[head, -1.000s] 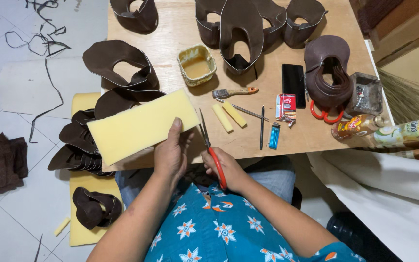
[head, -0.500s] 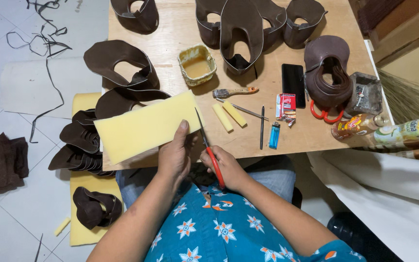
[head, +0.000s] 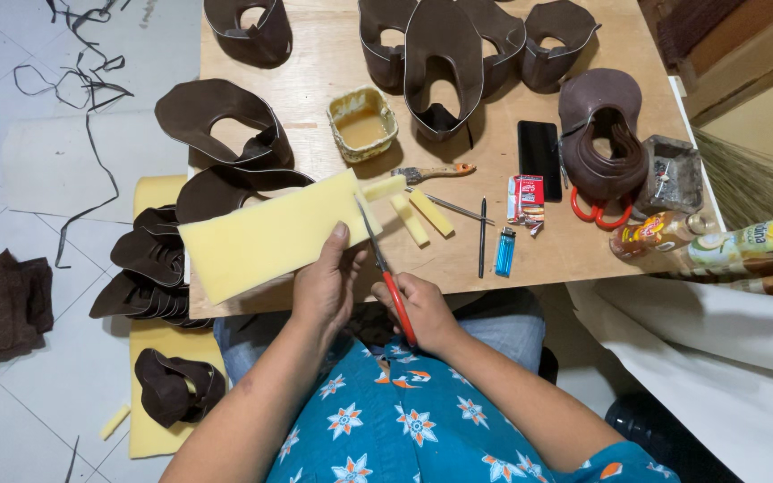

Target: The person assembles brown shoe-like components by folding and pressing edges together, then uses scissors to trim a yellow foam sheet into strips. The person handles multiple shoe parts and foam pieces on a wooden table.

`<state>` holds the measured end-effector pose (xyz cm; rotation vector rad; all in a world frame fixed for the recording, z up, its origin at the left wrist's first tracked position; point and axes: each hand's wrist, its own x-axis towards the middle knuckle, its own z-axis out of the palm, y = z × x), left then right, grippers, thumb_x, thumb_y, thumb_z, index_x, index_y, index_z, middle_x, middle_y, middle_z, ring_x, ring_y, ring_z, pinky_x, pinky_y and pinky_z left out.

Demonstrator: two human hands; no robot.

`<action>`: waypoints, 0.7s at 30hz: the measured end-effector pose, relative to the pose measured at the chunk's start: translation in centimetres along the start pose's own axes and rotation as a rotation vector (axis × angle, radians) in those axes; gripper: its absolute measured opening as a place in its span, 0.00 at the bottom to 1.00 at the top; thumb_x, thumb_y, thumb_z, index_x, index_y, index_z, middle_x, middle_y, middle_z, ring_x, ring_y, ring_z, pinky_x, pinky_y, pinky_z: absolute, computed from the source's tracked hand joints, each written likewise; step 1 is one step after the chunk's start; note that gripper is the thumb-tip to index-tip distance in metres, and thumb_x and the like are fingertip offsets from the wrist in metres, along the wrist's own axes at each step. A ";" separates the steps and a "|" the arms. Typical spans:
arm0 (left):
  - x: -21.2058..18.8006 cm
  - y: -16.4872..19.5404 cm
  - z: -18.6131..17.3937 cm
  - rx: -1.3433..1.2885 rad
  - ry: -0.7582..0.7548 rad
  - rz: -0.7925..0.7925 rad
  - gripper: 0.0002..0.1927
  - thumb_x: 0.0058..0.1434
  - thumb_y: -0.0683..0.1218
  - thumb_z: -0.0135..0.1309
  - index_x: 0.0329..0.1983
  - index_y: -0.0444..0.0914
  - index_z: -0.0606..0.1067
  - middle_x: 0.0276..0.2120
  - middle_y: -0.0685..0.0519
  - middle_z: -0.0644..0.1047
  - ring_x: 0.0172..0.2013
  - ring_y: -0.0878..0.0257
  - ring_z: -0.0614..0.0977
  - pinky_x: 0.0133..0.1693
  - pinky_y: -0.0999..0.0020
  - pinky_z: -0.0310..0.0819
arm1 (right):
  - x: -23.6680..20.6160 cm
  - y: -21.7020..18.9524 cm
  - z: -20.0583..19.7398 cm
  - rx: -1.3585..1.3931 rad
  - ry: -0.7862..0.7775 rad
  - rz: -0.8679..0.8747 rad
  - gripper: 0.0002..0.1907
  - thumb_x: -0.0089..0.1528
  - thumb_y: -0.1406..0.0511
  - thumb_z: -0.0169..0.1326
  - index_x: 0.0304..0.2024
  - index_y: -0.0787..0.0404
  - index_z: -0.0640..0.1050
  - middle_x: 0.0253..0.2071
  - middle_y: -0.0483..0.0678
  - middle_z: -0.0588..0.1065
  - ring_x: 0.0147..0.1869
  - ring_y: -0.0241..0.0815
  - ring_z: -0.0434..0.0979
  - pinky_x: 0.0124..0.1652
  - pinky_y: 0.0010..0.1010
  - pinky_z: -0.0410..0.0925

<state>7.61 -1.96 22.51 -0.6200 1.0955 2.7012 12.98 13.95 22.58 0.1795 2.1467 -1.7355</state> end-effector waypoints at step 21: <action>1.1 0.8 -0.8 -0.174 -0.072 0.008 0.19 0.65 0.51 0.59 0.56 0.39 0.73 0.44 0.53 0.78 0.41 0.61 0.79 0.40 0.66 0.72 | 2.3 5.3 -0.4 0.334 -0.262 0.078 0.36 0.67 0.42 0.41 0.58 0.66 0.71 0.41 0.48 0.75 0.42 0.38 0.78 0.43 0.29 0.71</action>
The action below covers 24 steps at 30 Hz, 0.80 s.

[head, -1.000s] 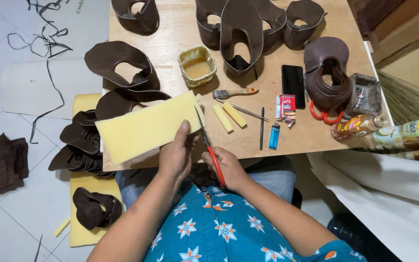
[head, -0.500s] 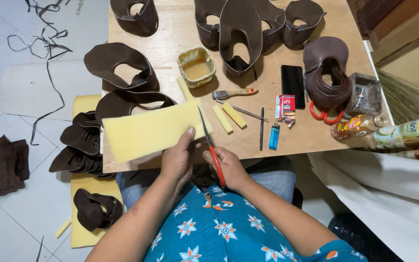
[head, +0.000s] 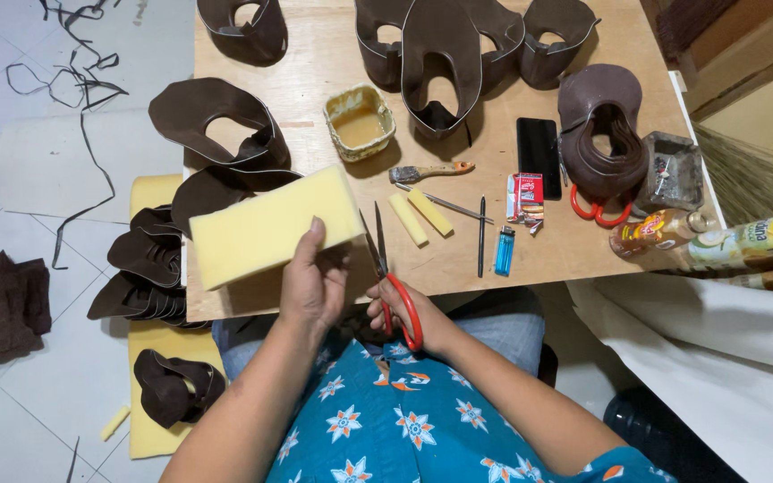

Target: The person assembles brown shoe-like components by folding and pressing edges together, then uses scissors to trim a yellow foam sheet into strips. The person handles multiple shoe parts and foam pieces on a wooden table.

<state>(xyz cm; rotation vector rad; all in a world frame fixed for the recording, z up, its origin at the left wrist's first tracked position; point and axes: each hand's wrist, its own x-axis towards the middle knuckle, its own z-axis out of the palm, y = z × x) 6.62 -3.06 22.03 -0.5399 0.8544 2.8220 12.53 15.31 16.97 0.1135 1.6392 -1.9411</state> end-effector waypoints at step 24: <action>-1.9 0.6 1.6 0.210 -0.016 0.186 0.18 0.65 0.51 0.59 0.55 0.40 0.73 0.44 0.55 0.77 0.41 0.66 0.79 0.41 0.70 0.75 | -0.5 -3.7 0.9 -0.172 0.026 -0.114 0.29 0.68 0.48 0.46 0.58 0.65 0.70 0.45 0.51 0.76 0.43 0.37 0.78 0.44 0.29 0.71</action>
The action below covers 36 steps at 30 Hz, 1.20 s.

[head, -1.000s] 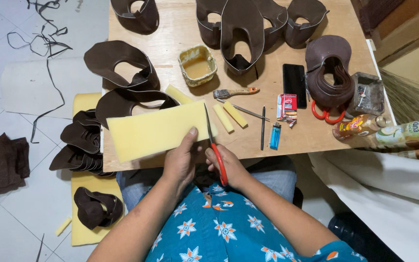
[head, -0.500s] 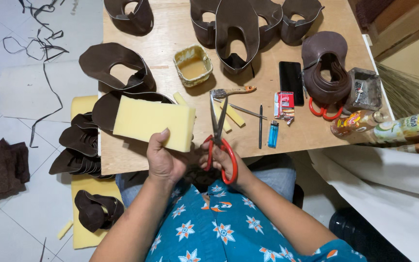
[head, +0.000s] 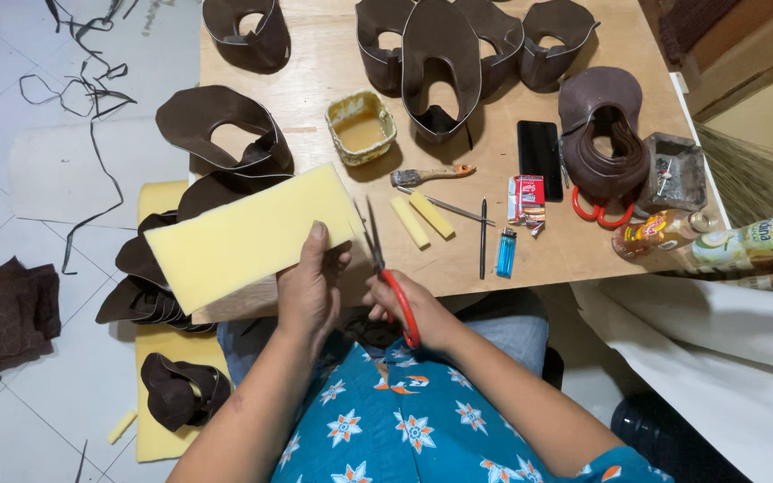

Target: The person assembles brown shoe-like components by folding and pressing edges together, then uses scissors to trim a yellow foam sheet into strips. The person handles multiple shoe parts and foam pieces on a wooden table.

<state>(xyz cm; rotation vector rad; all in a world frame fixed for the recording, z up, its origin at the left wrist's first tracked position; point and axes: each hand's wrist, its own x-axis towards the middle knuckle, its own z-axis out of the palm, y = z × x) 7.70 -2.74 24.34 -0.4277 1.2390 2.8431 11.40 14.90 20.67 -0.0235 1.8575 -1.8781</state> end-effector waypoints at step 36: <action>-1.4 -2.1 0.0 0.149 0.068 -0.266 0.13 0.61 0.47 0.60 0.46 0.37 0.76 0.36 0.56 0.77 0.32 0.68 0.75 0.35 0.73 0.70 | -0.9 -1.6 1.3 -0.064 0.258 0.061 0.24 0.64 0.47 0.53 0.35 0.62 0.76 0.21 0.41 0.70 0.20 0.31 0.70 0.22 0.24 0.67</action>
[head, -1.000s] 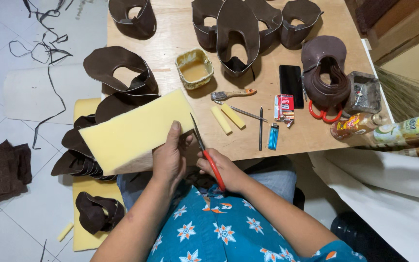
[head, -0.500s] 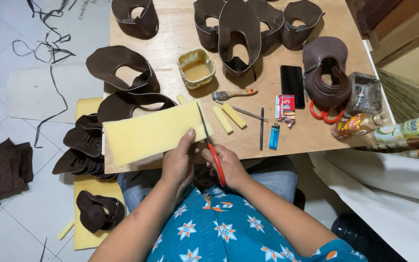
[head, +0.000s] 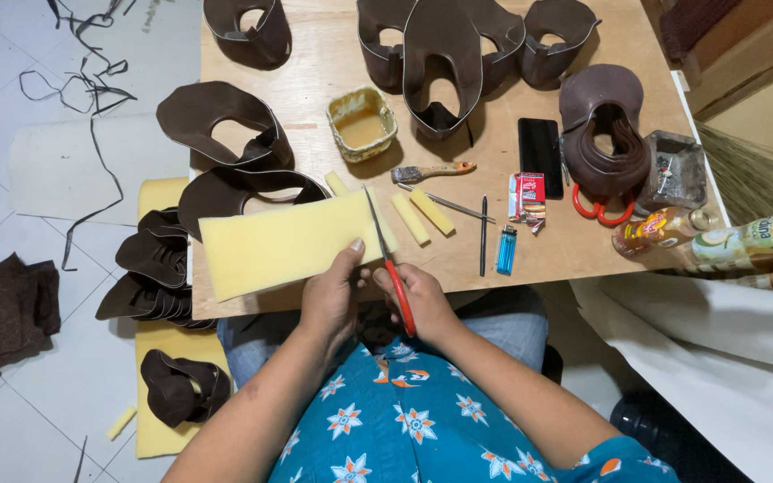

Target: The person assembles brown shoe-like components by folding and pressing edges together, then uses scissors to trim a yellow foam sheet into strips. The person handles multiple shoe parts and foam pieces on a wooden table.

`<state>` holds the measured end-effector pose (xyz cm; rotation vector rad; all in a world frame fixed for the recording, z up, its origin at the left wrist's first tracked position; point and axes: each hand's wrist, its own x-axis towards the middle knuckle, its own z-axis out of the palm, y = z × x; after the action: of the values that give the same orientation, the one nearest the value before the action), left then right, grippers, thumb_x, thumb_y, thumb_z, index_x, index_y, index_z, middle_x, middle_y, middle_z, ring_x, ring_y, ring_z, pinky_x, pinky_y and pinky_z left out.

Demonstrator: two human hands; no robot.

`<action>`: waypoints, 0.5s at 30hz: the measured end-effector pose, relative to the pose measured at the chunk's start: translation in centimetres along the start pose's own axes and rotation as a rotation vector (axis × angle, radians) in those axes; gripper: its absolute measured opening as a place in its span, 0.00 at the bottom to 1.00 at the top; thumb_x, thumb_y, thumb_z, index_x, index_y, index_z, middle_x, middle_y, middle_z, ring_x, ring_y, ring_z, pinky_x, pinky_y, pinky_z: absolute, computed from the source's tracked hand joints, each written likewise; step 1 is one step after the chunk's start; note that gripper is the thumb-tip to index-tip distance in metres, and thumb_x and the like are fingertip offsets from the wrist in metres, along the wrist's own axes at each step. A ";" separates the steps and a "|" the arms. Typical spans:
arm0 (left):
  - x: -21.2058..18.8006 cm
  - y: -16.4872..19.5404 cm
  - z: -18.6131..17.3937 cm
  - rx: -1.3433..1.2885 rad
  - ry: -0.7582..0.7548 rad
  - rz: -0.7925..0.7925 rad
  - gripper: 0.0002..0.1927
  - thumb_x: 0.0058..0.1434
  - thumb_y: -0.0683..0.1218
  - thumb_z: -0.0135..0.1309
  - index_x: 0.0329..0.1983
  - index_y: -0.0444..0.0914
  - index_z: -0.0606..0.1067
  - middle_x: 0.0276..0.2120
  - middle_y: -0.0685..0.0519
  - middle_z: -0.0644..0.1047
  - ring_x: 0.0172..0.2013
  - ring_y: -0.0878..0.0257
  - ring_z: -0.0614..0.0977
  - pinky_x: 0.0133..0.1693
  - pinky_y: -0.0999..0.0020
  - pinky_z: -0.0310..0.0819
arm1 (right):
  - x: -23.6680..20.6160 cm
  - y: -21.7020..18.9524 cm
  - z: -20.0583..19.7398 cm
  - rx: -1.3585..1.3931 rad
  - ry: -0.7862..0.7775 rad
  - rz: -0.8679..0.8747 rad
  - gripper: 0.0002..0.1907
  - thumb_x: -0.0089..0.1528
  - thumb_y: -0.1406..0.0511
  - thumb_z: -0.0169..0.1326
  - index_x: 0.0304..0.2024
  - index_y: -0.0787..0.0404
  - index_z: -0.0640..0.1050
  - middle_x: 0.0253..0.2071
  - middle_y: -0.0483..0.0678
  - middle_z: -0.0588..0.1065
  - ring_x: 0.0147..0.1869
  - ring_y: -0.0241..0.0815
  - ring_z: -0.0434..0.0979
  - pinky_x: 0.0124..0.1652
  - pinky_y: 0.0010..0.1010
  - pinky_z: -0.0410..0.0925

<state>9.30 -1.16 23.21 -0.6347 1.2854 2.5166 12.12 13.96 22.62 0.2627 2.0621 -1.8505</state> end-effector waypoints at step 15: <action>0.9 1.0 -0.3 -0.200 -0.002 0.093 0.15 0.63 0.48 0.55 0.48 0.33 0.74 0.37 0.48 0.80 0.36 0.60 0.85 0.38 0.71 0.82 | 1.1 2.3 -0.1 0.140 -0.116 0.019 0.24 0.67 0.47 0.48 0.44 0.62 0.75 0.28 0.44 0.72 0.28 0.32 0.73 0.28 0.23 0.69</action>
<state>8.22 -1.96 23.36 -0.6262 1.0948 2.7451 11.94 14.29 20.10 0.2049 1.8504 -1.9538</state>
